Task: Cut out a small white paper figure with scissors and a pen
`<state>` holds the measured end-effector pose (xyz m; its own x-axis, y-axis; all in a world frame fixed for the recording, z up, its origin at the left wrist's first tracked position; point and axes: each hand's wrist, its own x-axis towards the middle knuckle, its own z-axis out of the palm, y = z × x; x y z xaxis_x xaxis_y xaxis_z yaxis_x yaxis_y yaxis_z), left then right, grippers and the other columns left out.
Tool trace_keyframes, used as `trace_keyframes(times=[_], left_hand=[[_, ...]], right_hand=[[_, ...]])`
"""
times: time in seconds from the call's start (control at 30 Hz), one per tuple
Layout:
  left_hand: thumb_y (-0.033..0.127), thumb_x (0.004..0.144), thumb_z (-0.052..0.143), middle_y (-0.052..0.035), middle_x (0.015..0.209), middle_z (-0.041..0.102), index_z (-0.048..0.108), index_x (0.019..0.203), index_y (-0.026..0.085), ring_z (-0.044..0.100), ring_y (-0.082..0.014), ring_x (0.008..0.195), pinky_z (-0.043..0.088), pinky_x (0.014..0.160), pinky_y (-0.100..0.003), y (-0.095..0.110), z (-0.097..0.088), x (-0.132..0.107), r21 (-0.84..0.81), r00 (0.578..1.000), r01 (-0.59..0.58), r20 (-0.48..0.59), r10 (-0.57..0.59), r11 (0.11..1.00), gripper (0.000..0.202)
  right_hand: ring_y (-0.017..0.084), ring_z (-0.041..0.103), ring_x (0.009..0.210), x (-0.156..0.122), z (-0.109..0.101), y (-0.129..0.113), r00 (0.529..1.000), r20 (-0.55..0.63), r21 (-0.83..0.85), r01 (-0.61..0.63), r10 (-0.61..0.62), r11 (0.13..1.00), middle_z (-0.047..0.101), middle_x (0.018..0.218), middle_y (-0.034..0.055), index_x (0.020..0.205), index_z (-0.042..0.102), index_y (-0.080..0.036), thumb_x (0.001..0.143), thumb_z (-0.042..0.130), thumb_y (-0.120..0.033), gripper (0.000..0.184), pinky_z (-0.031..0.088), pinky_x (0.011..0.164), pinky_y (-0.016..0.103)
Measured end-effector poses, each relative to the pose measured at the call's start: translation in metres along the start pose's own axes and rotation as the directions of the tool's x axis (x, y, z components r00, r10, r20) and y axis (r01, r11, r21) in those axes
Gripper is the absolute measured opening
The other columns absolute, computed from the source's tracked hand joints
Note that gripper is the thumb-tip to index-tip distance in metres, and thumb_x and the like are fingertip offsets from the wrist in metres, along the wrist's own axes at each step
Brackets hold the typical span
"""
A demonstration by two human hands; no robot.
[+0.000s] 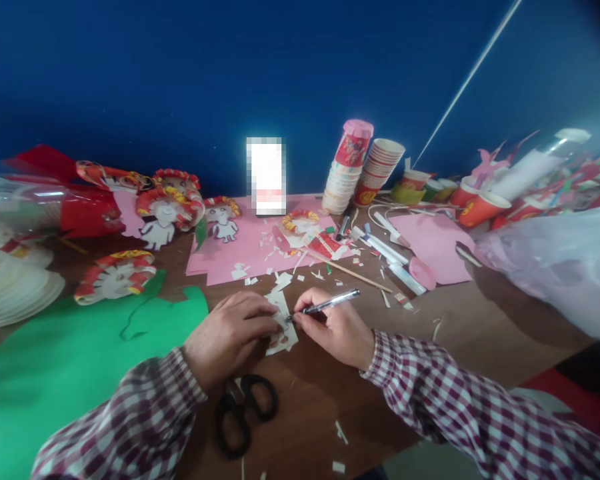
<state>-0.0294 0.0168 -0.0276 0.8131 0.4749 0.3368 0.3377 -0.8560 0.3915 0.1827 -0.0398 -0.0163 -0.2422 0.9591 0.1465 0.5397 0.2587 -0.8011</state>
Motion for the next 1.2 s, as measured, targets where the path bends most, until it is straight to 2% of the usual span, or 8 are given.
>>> trace_keyframes(times=[0.4,0.6,0.77,1.2], left_hand=[[0.016,0.083,0.047,-0.0037,0.104,0.062,0.065,0.092,0.025,0.050,-0.0208,0.099,0.040,0.084,-0.039,-0.0002,0.0009,-0.0012,-0.008,1.000,0.011,0.000,-0.011,1.000,0.022],[0.016,0.083,0.047,-0.0051,0.105,0.060,0.066,0.091,0.025,0.051,-0.0211,0.098,0.040,0.083,-0.039,0.0011,0.0004,-0.0015,0.009,0.999,0.041,-0.001,-0.041,0.999,0.023],[0.016,0.083,0.047,-0.0047,0.103,0.060,0.065,0.093,0.025,0.050,-0.0208,0.098,0.040,0.084,-0.038,0.0007,-0.0007,-0.0018,-0.004,0.999,0.026,0.019,-0.026,1.000,0.023],[0.016,0.082,0.047,-0.0055,0.102,0.061,0.066,0.092,0.025,0.051,-0.0207,0.098,0.042,0.084,-0.039,0.0013,-0.0012,-0.0001,0.013,1.000,0.026,0.013,-0.026,1.000,0.024]], right_hand=[[0.012,0.055,0.068,-0.0006,0.0003,-0.0011,0.998,-0.042,-0.037,0.047,-0.049,0.998,0.061,0.083,0.0020,0.097,0.052,-0.018,0.087,0.049,-0.024,0.011,0.044,0.063,0.024],[0.012,0.055,0.067,-0.0001,0.0010,0.0005,0.996,-0.039,-0.040,0.073,-0.074,0.997,0.061,0.082,0.0017,0.100,0.053,-0.018,0.089,0.047,-0.023,0.014,0.044,0.063,0.024],[0.012,0.056,0.072,-0.0003,0.0013,0.0015,0.996,-0.019,-0.023,0.087,-0.087,0.996,0.061,0.084,0.0013,0.101,0.053,-0.018,0.089,0.048,-0.023,0.014,0.043,0.067,0.024],[0.013,0.056,0.071,0.0001,0.0016,0.0010,0.996,-0.019,-0.051,0.084,-0.085,0.995,0.061,0.081,0.0013,0.100,0.053,-0.018,0.089,0.048,-0.023,0.013,0.043,0.067,0.025]])
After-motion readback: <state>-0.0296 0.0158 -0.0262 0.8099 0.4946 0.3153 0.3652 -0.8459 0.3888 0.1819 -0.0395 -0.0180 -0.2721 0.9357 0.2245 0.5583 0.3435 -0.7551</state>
